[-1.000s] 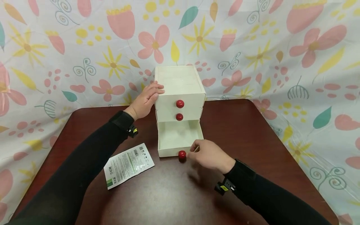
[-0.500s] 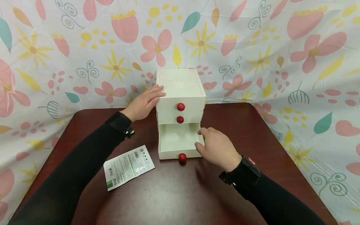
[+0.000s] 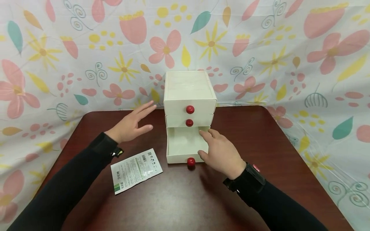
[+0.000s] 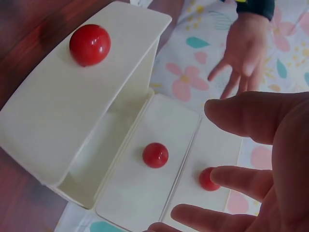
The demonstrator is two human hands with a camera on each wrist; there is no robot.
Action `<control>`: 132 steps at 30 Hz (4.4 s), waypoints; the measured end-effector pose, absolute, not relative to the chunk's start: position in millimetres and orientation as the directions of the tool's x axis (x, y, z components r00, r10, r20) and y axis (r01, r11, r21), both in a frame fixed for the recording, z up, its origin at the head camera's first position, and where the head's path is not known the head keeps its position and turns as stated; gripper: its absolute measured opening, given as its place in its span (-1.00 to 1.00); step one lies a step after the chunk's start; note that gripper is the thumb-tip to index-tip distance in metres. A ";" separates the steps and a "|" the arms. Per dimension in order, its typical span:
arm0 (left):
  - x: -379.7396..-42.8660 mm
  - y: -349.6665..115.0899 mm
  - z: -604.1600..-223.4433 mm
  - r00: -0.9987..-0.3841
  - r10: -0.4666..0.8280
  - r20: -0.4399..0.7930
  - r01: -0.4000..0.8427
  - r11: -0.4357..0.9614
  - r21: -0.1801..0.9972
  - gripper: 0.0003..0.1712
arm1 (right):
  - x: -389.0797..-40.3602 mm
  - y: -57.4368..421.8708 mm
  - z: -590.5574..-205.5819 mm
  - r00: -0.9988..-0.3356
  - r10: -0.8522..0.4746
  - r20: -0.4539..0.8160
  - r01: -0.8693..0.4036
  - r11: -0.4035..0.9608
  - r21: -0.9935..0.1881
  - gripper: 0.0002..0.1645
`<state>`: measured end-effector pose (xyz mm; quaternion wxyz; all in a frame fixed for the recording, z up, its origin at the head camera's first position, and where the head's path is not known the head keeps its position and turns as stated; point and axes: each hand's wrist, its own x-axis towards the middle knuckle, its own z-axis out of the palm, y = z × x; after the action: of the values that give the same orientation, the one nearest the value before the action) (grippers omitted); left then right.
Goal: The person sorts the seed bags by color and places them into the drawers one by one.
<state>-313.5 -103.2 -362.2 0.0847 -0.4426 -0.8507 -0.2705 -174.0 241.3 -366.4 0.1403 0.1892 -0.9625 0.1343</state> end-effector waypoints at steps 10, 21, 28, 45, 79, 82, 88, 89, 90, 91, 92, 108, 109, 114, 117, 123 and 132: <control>-264.2 -145.5 -392.6 -0.716 0.671 0.190 0.678 0.605 0.417 0.02 | -169.8 230.3 -377.6 -0.868 -0.372 0.330 -0.456 0.859 -0.232 -0.03; -217.9 -174.0 -430.4 -0.799 0.594 -0.092 0.536 0.774 0.338 0.08 | -161.8 207.4 -388.8 -0.834 -0.450 0.318 -0.537 0.795 -0.284 -0.04; -199.5 -179.3 -438.2 -0.835 0.530 -0.149 0.485 0.836 0.257 0.10 | -158.4 187.5 -398.7 -0.790 -0.527 0.315 -0.612 0.711 -0.347 -0.14; -194.6 -180.2 -451.2 -0.810 0.577 -0.104 0.564 0.815 0.131 -0.18 | -177.1 126.3 -448.5 -0.693 -0.697 0.185 -0.719 0.648 -0.252 -0.38; -193.2 -174.5 -449.3 -0.753 0.648 -0.113 0.610 0.753 0.246 0.06 | -187.0 102.2 -458.3 -0.761 -0.646 0.060 -0.643 0.737 -0.209 -0.32; -188.1 -180.0 -447.5 -0.799 0.589 -0.124 0.551 0.798 0.245 0.12 | -182.6 105.6 -453.8 -0.750 -0.656 0.084 -0.659 0.729 -0.187 -0.34; -183.7 -182.1 -442.0 -0.864 0.465 -0.191 0.448 0.885 0.128 0.18 | -183.7 109.1 -449.9 -0.753 -0.655 0.067 -0.652 0.727 -0.214 -0.32; -183.9 -181.3 -443.4 -0.863 0.467 -0.193 0.456 0.884 0.103 0.17 | -184.9 108.4 -450.4 -0.757 -0.652 0.054 -0.643 0.727 -0.241 -0.32; -184.1 -180.2 -445.2 -0.861 0.470 -0.193 0.463 0.882 0.082 0.16 | -185.9 107.4 -451.1 -0.759 -0.650 0.046 -0.637 0.725 -0.264 -0.32; -184.2 -178.9 -447.1 -0.860 0.475 -0.188 0.471 0.880 0.068 0.15 | -186.8 106.2 -452.0 -0.762 -0.647 0.039 -0.629 0.724 -0.283 -0.32; -184.1 -177.7 -448.5 -0.857 0.483 -0.179 0.480 0.875 0.066 0.14 | -187.6 104.8 -452.6 -0.766 -0.642 0.031 -0.619 0.725 -0.303 -0.32; -182.0 -149.1 -457.1 -0.787 0.617 -0.022 0.584 0.755 0.297 0.48 | -189.2 81.8 -454.7 -0.723 -0.676 -0.146 -0.345 0.536 -0.770 0.09; -181.8 -149.0 -456.2 -0.786 0.618 -0.022 0.583 0.752 0.309 0.49 | -188.5 82.2 -454.5 -0.714 -0.682 -0.159 -0.307 0.509 -0.804 0.08; -179.9 -153.2 -452.2 -0.784 0.620 -0.026 0.568 0.734 0.373 0.48 | -186.8 86.3 -451.7 -0.699 -0.698 -0.159 -0.265 0.458 -0.848 -0.07; -178.7 -154.5 -450.0 -0.775 0.632 0.003 0.578 0.708 0.405 0.46 | -185.7 87.8 -449.4 -0.694 -0.700 -0.167 -0.201 0.411 -0.889 -0.19; -176.4 -151.8 -450.0 -0.753 0.653 0.081 0.615 0.655 0.439 0.40 | -183.4 90.2 -446.6 -0.685 -0.707 -0.174 -0.078 0.309 -0.948 -0.34; -174.3 -144.7 -445.5 -0.725 0.657 0.207 0.657 0.569 0.494 0.31 | -182.1 93.1 -438.3 -0.687 -0.722 -0.089 -0.017 0.138 -0.990 -0.40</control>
<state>-174.3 -144.7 -445.5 -0.0001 -0.3711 -0.8857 -0.2790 -182.1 93.1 -438.3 -0.2935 0.2656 -0.6949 0.6004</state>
